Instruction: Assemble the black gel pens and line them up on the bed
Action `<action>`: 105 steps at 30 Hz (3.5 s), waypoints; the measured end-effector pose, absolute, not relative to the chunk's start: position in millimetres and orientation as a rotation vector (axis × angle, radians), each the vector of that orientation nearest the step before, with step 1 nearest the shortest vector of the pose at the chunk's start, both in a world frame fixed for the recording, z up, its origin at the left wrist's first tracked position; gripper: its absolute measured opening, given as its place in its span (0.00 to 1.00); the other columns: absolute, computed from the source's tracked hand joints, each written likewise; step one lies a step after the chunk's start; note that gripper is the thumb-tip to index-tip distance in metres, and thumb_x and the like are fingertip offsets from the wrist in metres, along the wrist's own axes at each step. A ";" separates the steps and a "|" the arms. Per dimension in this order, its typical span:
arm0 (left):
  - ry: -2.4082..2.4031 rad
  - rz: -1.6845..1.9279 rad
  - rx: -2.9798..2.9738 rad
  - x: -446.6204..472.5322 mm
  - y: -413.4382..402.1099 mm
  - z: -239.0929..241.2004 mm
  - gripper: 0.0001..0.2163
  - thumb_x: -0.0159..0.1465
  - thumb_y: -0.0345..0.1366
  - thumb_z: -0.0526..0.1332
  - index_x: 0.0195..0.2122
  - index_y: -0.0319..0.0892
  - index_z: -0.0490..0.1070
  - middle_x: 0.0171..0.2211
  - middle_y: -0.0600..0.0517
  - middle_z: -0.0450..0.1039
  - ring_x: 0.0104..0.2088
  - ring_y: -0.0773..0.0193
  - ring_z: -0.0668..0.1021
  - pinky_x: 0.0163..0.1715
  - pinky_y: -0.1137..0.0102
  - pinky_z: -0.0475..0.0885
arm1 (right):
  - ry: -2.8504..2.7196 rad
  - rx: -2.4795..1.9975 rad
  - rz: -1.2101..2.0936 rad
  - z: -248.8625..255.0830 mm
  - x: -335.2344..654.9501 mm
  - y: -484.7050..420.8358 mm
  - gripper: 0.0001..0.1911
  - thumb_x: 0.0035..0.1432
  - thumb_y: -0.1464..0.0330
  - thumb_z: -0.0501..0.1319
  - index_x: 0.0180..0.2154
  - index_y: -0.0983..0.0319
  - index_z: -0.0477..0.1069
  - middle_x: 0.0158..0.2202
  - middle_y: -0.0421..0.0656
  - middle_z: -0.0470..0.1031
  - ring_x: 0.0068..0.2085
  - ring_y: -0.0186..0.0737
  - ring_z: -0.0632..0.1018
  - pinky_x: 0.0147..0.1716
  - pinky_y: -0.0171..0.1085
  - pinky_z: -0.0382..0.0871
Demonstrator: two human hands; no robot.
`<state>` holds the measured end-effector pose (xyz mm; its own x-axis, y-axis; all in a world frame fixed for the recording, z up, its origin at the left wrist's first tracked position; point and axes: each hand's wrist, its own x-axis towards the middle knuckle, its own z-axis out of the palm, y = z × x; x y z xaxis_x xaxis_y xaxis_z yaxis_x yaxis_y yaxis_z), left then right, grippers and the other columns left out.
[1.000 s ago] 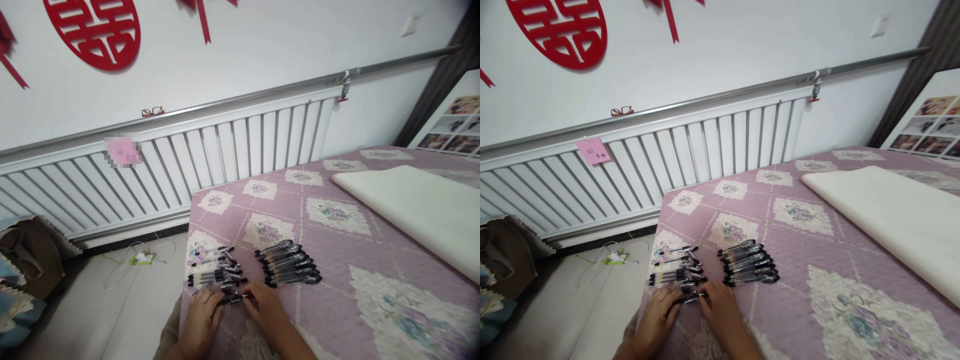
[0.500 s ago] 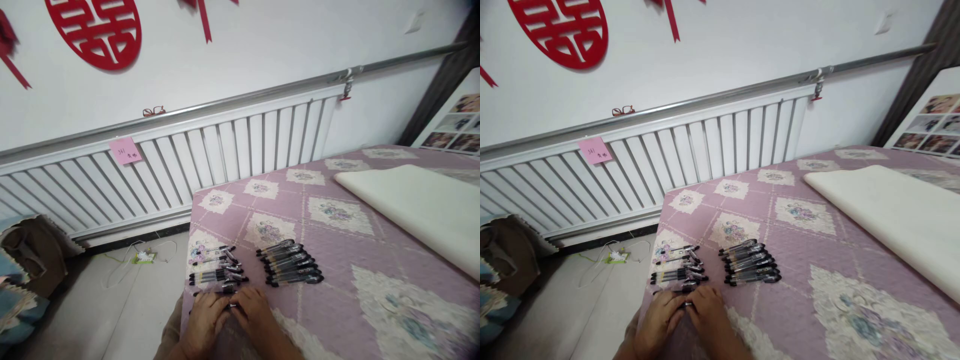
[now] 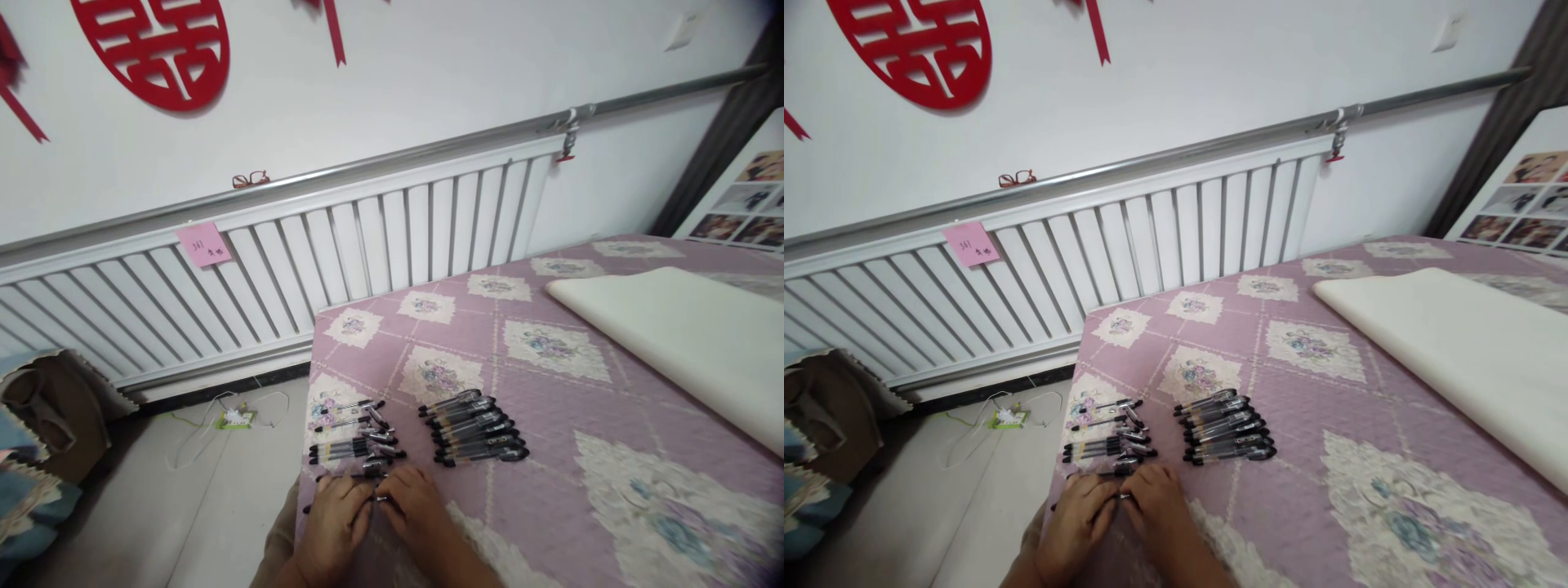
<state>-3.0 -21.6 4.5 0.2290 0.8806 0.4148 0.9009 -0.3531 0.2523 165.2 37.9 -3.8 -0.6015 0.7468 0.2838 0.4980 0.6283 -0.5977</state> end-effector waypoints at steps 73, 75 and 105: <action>-1.715 -0.873 -2.368 7.5 -1.0 -3.8 0.11 0.64 0.28 0.52 0.43 0.44 0.71 0.39 0.47 0.70 0.38 0.59 0.73 0.38 0.64 0.70 | -1.993 -1.675 -0.099 -9.0 299.7 88.9 0.16 0.54 0.70 0.55 0.46 0.60 0.71 0.48 0.50 0.71 0.49 0.50 0.71 0.44 0.46 0.67; -1.708 -0.883 -2.369 7.4 -1.1 -3.8 0.11 0.64 0.28 0.52 0.42 0.44 0.71 0.38 0.47 0.70 0.37 0.60 0.73 0.37 0.64 0.70 | -1.998 -1.685 -0.091 -6.3 299.5 87.8 0.15 0.54 0.70 0.56 0.44 0.59 0.72 0.46 0.49 0.71 0.46 0.49 0.72 0.42 0.45 0.67; -1.449 -0.724 -2.392 11.3 -9.9 2.6 0.15 0.64 0.28 0.53 0.52 0.44 0.64 0.47 0.46 0.71 0.51 0.54 0.69 0.51 0.52 0.61 | -2.181 -1.129 0.928 14.8 212.2 47.2 0.05 0.52 0.73 0.57 0.32 0.59 0.70 0.33 0.40 0.76 0.36 0.39 0.75 0.35 0.35 0.65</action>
<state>11.3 -9.9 2.6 0.3813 0.7550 0.5334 0.8801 -0.4731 0.0405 212.2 47.2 14.8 -0.5243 0.8422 0.1255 0.4935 0.4206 -0.7613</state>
